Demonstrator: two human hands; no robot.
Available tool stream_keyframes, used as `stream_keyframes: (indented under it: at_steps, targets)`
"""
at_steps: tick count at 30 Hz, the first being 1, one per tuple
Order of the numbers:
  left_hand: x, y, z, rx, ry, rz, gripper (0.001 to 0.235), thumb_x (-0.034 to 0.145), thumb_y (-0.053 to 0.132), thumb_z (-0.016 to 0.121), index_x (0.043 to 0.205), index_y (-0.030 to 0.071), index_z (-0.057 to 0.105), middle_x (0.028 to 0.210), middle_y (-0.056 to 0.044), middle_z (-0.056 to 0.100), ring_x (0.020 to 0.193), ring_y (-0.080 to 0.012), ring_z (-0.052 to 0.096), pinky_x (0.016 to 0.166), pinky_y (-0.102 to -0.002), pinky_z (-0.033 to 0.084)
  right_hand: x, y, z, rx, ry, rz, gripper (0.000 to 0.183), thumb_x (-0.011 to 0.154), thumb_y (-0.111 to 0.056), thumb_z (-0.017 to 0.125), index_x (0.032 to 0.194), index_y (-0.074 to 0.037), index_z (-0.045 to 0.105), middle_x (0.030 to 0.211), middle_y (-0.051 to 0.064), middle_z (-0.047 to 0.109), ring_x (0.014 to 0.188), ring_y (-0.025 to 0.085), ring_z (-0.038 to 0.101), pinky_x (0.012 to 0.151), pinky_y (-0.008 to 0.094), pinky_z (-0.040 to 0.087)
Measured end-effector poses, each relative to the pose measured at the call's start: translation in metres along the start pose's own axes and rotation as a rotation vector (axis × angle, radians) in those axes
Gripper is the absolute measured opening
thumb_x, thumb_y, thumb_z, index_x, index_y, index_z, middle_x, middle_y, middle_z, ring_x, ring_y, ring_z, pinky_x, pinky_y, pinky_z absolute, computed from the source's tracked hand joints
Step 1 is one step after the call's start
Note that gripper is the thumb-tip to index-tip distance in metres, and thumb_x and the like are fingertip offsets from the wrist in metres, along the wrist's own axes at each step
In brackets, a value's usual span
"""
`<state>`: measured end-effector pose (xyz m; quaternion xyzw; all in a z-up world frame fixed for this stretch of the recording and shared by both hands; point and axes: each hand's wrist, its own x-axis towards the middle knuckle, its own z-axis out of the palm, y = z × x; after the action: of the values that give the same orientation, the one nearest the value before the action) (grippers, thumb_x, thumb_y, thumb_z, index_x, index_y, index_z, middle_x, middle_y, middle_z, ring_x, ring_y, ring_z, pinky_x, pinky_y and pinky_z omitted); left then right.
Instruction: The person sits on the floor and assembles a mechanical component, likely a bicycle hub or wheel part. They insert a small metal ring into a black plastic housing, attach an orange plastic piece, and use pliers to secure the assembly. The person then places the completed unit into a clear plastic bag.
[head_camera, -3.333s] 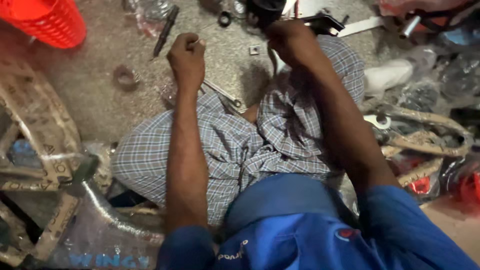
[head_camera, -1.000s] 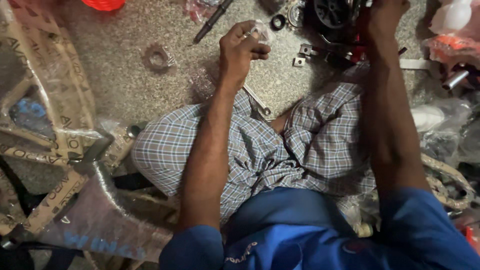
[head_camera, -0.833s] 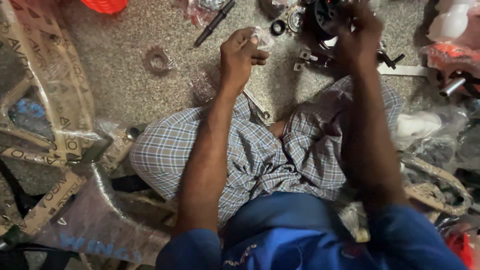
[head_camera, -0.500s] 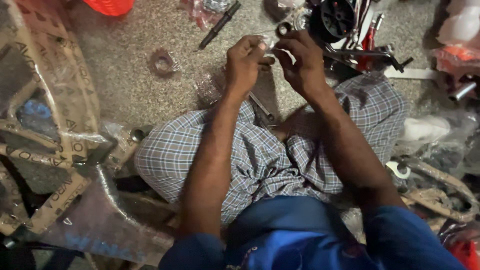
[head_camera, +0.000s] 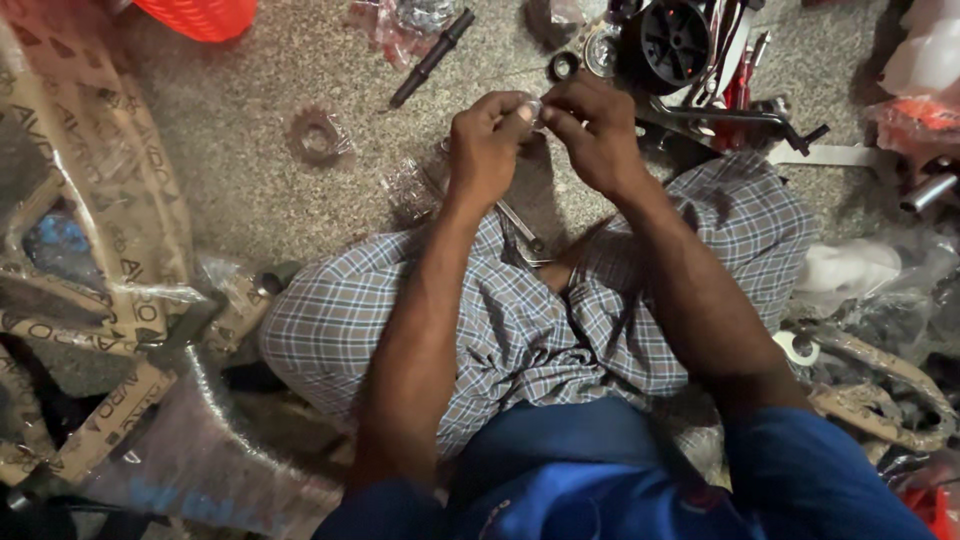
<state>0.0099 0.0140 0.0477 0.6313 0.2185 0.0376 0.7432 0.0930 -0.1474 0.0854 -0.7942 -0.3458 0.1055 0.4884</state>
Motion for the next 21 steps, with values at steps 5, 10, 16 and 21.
stream_keyframes:
  at_steps: [5,10,16,21]
  targets:
    - [-0.002,0.001,0.002,-0.054,0.007,-0.074,0.02,0.099,0.012,0.064,0.112,-0.003,0.069,0.086,-0.005,0.073,0.067,-0.011,0.07,0.058,-0.027,0.056,-0.001,0.021,0.005,0.417,0.051,0.428,0.012,0.096,-0.011,0.065,0.098,-0.001,0.071,0.089,0.006,0.071,0.081,0.012,0.064,0.071,0.028,0.052]
    - [-0.002,0.003,0.001,-0.032,0.037,-0.034,0.018,0.099,0.012,0.065,0.109,-0.003,0.068,0.084,-0.006,0.072,0.063,-0.0101,0.068,0.055,-0.026,0.053,0.0,0.015,0.0,0.477,-0.018,0.332,0.01,0.103,-0.006,0.07,0.11,-0.001,0.066,0.102,0.004,0.07,0.095,0.012,0.067,0.084,0.027,0.056]
    - [-0.003,0.008,-0.001,-0.066,-0.003,-0.032,0.015,0.098,0.01,0.069,0.106,-0.002,0.069,0.085,-0.006,0.073,0.065,-0.009,0.065,0.056,-0.025,0.051,0.001,0.006,0.006,0.463,-0.082,0.321,0.026,0.1,-0.003,0.075,0.124,-0.001,0.066,0.11,0.003,0.072,0.1,0.011,0.068,0.087,0.027,0.057]
    - [-0.004,0.016,0.002,0.027,0.002,-0.069,0.013,0.096,0.012,0.069,0.103,0.0,0.069,0.079,-0.003,0.068,0.061,-0.0085,0.063,0.053,-0.025,0.051,0.003,0.015,0.003,0.632,0.005,0.502,0.016,0.099,-0.005,0.076,0.111,0.002,0.069,0.091,0.004,0.067,0.075,0.012,0.06,0.066,0.028,0.051]
